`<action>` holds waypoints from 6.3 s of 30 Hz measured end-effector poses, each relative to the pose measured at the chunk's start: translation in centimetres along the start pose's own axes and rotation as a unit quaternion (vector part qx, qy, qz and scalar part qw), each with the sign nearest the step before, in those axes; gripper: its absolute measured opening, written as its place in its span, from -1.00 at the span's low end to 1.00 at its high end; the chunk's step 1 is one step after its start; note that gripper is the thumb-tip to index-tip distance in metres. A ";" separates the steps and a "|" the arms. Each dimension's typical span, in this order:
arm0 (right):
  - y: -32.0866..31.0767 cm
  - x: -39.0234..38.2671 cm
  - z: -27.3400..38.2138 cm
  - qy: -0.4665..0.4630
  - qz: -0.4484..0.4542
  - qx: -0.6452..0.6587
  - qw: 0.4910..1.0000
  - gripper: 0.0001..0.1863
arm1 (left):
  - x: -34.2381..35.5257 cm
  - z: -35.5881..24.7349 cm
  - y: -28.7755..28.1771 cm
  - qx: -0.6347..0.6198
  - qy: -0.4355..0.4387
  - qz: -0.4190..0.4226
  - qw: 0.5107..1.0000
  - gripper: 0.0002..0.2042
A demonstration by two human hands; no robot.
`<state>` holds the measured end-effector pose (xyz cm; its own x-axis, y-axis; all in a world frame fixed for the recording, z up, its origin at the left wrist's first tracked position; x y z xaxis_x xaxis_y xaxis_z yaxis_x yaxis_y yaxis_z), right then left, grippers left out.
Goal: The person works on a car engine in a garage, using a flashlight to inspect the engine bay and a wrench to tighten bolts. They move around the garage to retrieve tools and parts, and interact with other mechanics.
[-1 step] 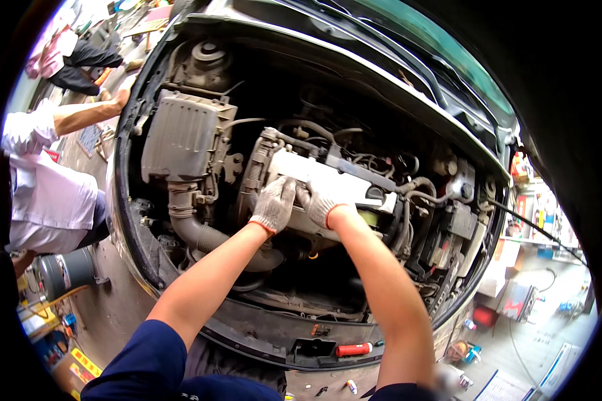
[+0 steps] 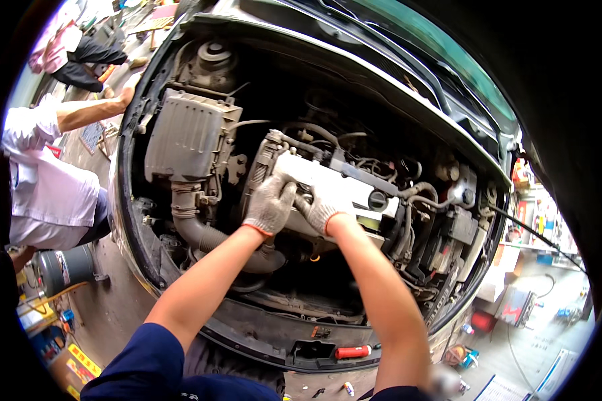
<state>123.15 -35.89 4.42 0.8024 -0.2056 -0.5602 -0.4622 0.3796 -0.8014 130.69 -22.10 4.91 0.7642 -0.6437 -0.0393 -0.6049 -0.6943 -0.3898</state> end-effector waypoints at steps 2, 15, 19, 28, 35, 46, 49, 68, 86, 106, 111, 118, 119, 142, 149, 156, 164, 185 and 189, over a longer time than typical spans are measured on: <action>3.1 -0.5 -0.5 0.151 0.045 0.189 0.969 -0.06 | 0.9 -1.7 -6.6 0.070 0.101 -0.084 0.989 -0.80; -2.2 1.7 5.7 0.093 -0.005 -0.163 0.982 -0.58 | 7.0 4.9 -21.2 0.414 0.005 -0.154 0.897 -0.38; 5.9 0.5 -1.3 0.345 0.121 0.511 0.777 -0.58 | 7.3 4.9 -21.1 0.412 0.010 -0.149 0.899 -0.38; 0.7 3.1 2.9 0.166 0.075 -0.050 0.982 -0.68 | 7.2 5.6 -21.2 0.426 -0.003 -0.141 0.893 -0.36; 0.4 2.4 4.0 0.060 0.175 -0.244 0.952 -0.63 | 7.4 5.4 -20.7 0.444 0.003 -0.155 0.883 -0.37; 1.4 -7.2 -11.6 0.018 0.134 -0.251 0.959 -0.66 | 7.4 5.4 -19.9 0.460 0.052 -0.193 0.865 -0.45; 4.4 -6.3 -13.0 0.063 0.164 -0.225 0.959 -0.72 | 7.4 6.0 -20.1 0.455 0.059 -0.190 0.868 -0.46; 7.2 -5.8 -16.3 0.387 0.045 0.455 0.801 -0.66 | 7.1 5.8 -20.3 0.462 0.037 -0.175 0.869 -0.44; 10.3 -6.0 -18.1 0.451 -0.040 0.480 0.752 -0.76 | -1.2 -3.6 -12.1 0.173 0.278 -0.153 0.932 -0.68; 6.4 -1.0 -12.5 0.132 0.116 -0.191 0.966 -0.74 | -16.0 0.2 41.8 -0.355 -0.243 0.268 0.862 -0.57; 7.5 -4.4 -11.7 -0.091 0.234 -0.465 0.849 -0.69 | -13.8 -5.5 26.2 -0.192 -0.184 0.366 0.892 -0.61; 6.5 -5.1 -17.7 0.245 -0.032 0.251 0.936 -0.66 | 1.2 -2.5 -14.4 0.276 0.151 -0.172 0.933 -0.50; 8.7 -5.9 -16.5 0.368 -0.010 0.512 0.776 -0.70 | 2.6 0.6 -17.5 0.366 0.104 -0.186 0.906 -0.42; 7.5 -5.8 -16.4 0.334 0.002 0.428 0.840 -0.65 | 5.7 5.4 -18.2 0.508 0.028 -0.166 0.845 -0.34; 2.5 -3.3 -10.4 0.115 0.158 -0.150 0.969 -0.63 | 5.3 5.4 -18.9 0.518 0.011 -0.163 0.840 -0.34; 4.3 -4.1 -13.8 0.197 0.002 0.081 0.977 -0.68 | 5.6 5.1 -18.3 0.507 0.009 -0.162 0.847 -0.35; 1.2 -8.8 -12.4 0.136 -0.059 0.166 0.975 -0.72 | 5.6 5.0 -17.9 0.501 0.013 -0.163 0.850 -0.33; 17.9 -32.9 18.9 0.085 0.220 0.846 0.478 -0.49 | -33.8 -2.3 -4.5 -0.104 -0.020 0.438 0.893 -0.54; 18.2 -34.2 20.9 0.115 0.254 0.813 0.511 -0.49 | -37.9 -1.4 -6.1 -0.228 -0.149 0.399 0.876 -0.49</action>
<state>95.14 -3.11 13.34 0.5827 0.2626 -0.7691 0.4856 0.6464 0.5886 105.13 6.09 10.11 0.0418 -0.9169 -0.3969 -0.9474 -0.1625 0.2758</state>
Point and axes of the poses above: each hand's wrist, its own x-axis towards the middle knuckle, its own y-axis out of the palm, z = x × y, the point moved 8 cm from there along x, towards the middle knuckle, and after that the axes turned 9 degrees about z, right-handed, at the moved point
